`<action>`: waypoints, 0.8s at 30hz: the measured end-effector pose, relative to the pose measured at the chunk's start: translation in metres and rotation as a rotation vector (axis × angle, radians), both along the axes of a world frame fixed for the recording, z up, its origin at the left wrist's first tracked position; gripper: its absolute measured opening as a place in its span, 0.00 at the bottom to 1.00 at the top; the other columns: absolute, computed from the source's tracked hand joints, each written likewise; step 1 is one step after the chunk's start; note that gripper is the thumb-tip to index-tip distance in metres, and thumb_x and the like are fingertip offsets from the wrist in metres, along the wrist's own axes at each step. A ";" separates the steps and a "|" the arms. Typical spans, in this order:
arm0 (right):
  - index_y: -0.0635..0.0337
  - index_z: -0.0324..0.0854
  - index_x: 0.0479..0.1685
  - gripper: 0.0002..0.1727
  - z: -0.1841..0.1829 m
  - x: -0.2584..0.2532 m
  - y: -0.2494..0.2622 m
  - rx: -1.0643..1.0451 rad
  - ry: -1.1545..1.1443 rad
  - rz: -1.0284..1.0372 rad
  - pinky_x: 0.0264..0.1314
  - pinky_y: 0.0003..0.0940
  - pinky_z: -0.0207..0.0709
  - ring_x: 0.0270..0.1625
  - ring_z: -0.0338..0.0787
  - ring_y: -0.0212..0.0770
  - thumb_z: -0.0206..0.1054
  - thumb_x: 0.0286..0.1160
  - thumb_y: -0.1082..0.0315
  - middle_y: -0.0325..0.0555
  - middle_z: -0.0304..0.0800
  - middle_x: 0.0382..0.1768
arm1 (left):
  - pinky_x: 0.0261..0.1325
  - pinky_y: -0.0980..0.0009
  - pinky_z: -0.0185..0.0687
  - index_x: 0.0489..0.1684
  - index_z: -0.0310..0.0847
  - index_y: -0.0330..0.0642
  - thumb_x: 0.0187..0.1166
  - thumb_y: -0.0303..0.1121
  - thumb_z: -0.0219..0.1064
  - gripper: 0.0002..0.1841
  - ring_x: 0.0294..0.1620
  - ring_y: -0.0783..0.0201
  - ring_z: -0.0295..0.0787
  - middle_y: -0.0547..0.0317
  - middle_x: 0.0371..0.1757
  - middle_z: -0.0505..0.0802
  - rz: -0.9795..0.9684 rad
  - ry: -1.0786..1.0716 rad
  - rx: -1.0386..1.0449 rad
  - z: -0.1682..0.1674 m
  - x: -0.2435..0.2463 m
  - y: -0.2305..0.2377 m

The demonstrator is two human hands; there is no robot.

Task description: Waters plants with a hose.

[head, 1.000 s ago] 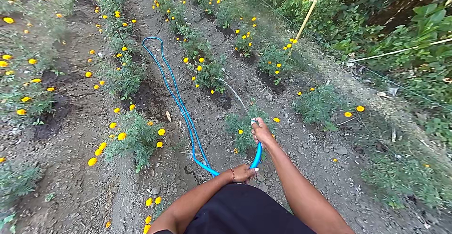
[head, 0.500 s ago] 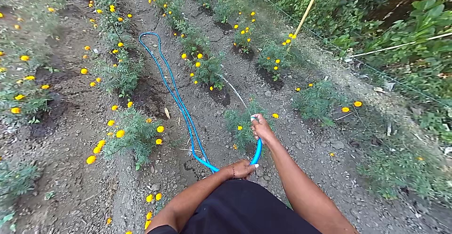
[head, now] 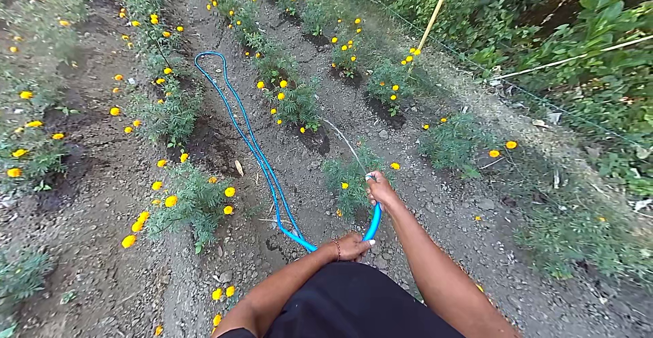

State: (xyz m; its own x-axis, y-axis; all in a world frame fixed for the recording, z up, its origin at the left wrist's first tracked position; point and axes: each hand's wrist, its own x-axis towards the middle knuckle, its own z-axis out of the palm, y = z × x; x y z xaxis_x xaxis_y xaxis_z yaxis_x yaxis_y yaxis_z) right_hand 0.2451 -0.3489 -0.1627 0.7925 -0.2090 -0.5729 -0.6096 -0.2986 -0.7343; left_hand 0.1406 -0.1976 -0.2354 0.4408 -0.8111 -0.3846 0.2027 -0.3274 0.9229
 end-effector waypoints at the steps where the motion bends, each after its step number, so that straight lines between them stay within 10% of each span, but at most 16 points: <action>1: 0.54 0.63 0.73 0.15 -0.002 0.000 -0.002 -0.006 0.012 0.005 0.15 0.26 0.66 0.14 0.66 0.32 0.46 0.97 0.59 0.39 0.65 0.25 | 0.29 0.72 0.73 0.37 0.77 0.34 0.97 0.46 0.43 0.26 0.19 0.72 0.72 0.64 0.20 0.78 -0.005 0.003 0.007 0.000 -0.001 -0.001; 24: 0.53 0.63 0.73 0.15 -0.005 -0.007 -0.001 0.000 0.029 0.023 0.15 0.26 0.65 0.13 0.65 0.32 0.45 0.97 0.59 0.39 0.65 0.26 | 0.30 0.72 0.72 0.38 0.78 0.34 0.97 0.46 0.42 0.26 0.19 0.72 0.72 0.64 0.21 0.78 -0.021 0.011 0.017 0.006 -0.008 0.000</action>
